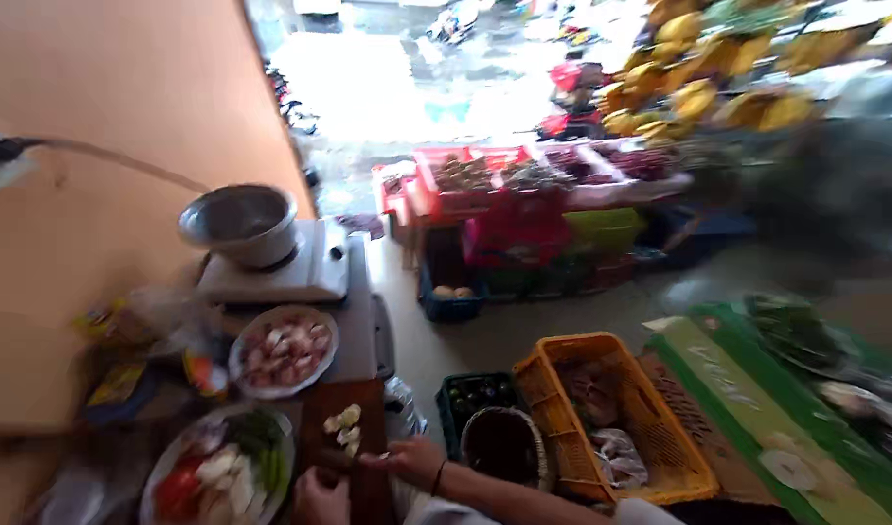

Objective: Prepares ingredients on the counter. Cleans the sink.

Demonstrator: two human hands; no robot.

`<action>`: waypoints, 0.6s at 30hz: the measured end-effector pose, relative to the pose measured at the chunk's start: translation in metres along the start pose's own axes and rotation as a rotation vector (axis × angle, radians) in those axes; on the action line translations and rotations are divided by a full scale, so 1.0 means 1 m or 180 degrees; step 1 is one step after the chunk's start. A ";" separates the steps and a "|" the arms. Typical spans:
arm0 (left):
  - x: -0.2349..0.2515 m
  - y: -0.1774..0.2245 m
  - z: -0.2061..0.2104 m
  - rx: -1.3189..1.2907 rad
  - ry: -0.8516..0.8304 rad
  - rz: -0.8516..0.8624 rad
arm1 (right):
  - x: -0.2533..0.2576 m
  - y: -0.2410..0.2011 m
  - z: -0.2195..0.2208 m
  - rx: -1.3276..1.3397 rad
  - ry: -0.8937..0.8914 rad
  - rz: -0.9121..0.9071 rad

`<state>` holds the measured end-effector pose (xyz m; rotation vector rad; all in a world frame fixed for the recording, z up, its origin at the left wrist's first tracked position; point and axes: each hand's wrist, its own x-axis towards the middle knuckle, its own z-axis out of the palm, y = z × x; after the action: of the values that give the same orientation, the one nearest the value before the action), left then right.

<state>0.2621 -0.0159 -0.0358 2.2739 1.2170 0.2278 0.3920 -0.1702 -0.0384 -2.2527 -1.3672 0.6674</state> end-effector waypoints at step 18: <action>0.007 -0.020 -0.014 0.0205 -0.0129 -0.0103 | 0.023 -0.004 -0.014 -0.0368 0.0036 -0.0358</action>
<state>0.2468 0.0036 -0.0356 2.3004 1.2558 0.1316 0.4064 -0.1495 -0.0289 -2.2435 -1.5504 0.5501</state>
